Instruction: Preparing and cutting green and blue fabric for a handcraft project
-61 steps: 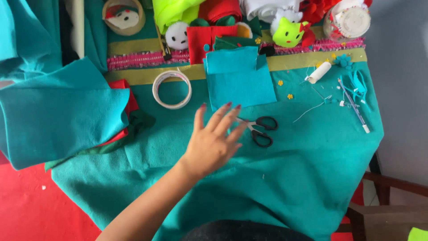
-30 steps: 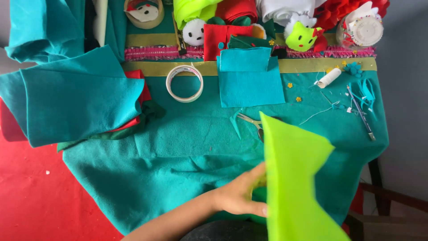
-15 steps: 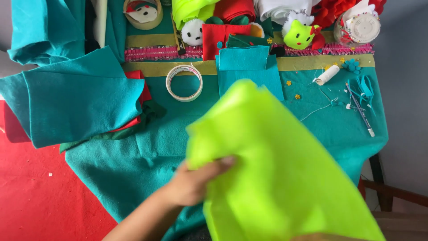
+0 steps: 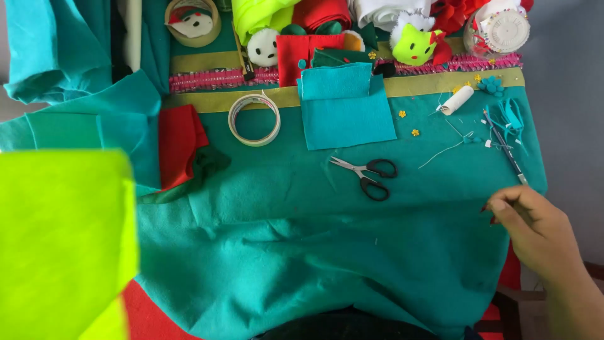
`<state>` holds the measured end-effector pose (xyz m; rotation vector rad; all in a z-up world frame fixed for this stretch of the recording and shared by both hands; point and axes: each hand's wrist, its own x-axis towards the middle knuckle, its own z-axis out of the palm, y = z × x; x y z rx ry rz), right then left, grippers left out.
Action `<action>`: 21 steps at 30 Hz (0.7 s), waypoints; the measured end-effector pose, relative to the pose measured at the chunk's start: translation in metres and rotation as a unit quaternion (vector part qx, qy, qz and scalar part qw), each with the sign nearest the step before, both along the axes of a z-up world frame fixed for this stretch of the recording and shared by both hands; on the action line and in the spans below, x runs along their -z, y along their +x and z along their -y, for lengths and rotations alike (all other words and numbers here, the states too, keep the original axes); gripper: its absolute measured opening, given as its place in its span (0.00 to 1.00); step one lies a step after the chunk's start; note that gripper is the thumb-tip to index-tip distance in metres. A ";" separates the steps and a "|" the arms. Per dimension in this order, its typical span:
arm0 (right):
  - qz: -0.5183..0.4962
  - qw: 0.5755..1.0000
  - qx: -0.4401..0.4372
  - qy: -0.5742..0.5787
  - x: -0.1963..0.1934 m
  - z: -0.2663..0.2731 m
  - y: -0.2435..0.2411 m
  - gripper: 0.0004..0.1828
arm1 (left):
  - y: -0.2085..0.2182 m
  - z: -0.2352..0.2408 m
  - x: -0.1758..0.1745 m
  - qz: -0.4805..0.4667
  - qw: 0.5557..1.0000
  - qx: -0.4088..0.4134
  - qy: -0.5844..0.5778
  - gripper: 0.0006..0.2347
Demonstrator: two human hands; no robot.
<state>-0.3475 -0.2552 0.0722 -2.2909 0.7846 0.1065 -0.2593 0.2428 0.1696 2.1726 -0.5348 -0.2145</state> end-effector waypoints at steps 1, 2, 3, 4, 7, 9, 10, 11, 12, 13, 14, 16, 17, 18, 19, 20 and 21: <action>0.046 0.999 -0.007 -0.008 0.005 -0.002 -0.001 0.11 | -0.001 0.013 -0.006 0.040 0.998 0.030 0.033 0.45; 0.092 0.996 -0.013 -0.016 0.009 -0.004 -0.003 0.09 | -0.004 0.025 -0.011 0.079 0.993 0.060 0.065 0.47; 0.093 0.995 -0.013 -0.014 0.017 -0.009 -0.001 0.09 | -0.001 0.040 -0.007 0.119 0.984 0.088 0.098 0.50; 0.083 0.996 -0.017 0.012 0.024 -0.015 0.001 0.09 | 0.002 0.056 -0.003 0.158 0.972 0.116 0.131 0.52; 0.039 0.998 -0.027 0.035 0.023 -0.051 0.023 0.09 | 0.026 0.110 0.035 0.273 0.914 0.202 0.221 0.58; -0.001 0.999 -0.036 0.031 0.027 -0.071 0.040 0.11 | 0.028 0.145 0.086 0.307 0.891 0.230 0.244 0.61; 0.125 0.986 -0.113 0.004 0.034 -0.075 0.048 0.09 | 0.025 0.159 0.117 0.299 0.898 0.210 0.246 0.56; 0.248 0.950 -0.187 -0.020 0.042 -0.080 0.056 0.06 | 0.022 0.172 0.147 0.289 0.904 0.191 0.251 0.55; 0.245 0.951 -0.188 -0.020 0.049 -0.085 0.059 0.06 | 0.018 0.173 0.155 0.287 0.905 0.192 0.250 0.55; 0.213 0.957 -0.183 -0.067 0.056 -0.088 0.066 0.10 | 0.018 0.177 0.164 0.302 0.899 0.179 0.262 0.58; 0.181 0.960 -0.178 -0.114 0.063 -0.090 0.073 0.15 | 0.019 0.180 0.172 0.317 0.893 0.165 0.273 0.62; 0.182 0.961 -0.167 -0.121 0.074 -0.088 0.074 0.16 | 0.020 0.181 0.173 0.281 0.903 0.186 0.266 0.56; 0.188 0.961 -0.161 -0.128 0.079 -0.087 0.078 0.18 | 0.023 0.181 0.174 0.246 0.912 0.200 0.260 0.50; 0.188 0.960 -0.162 -0.126 0.077 -0.087 0.077 0.18 | 0.021 0.180 0.177 0.245 0.912 0.199 0.261 0.50; 0.153 0.965 -0.160 -0.142 0.074 -0.088 0.078 0.18 | 0.021 0.180 0.181 0.263 0.913 0.194 0.244 0.48; 0.117 0.968 -0.157 -0.157 0.072 -0.088 0.079 0.18 | 0.021 0.179 0.184 0.281 0.913 0.190 0.226 0.46; 0.115 0.968 -0.158 -0.155 0.070 -0.086 0.079 0.18 | 0.022 0.179 0.185 0.278 0.914 0.191 0.227 0.46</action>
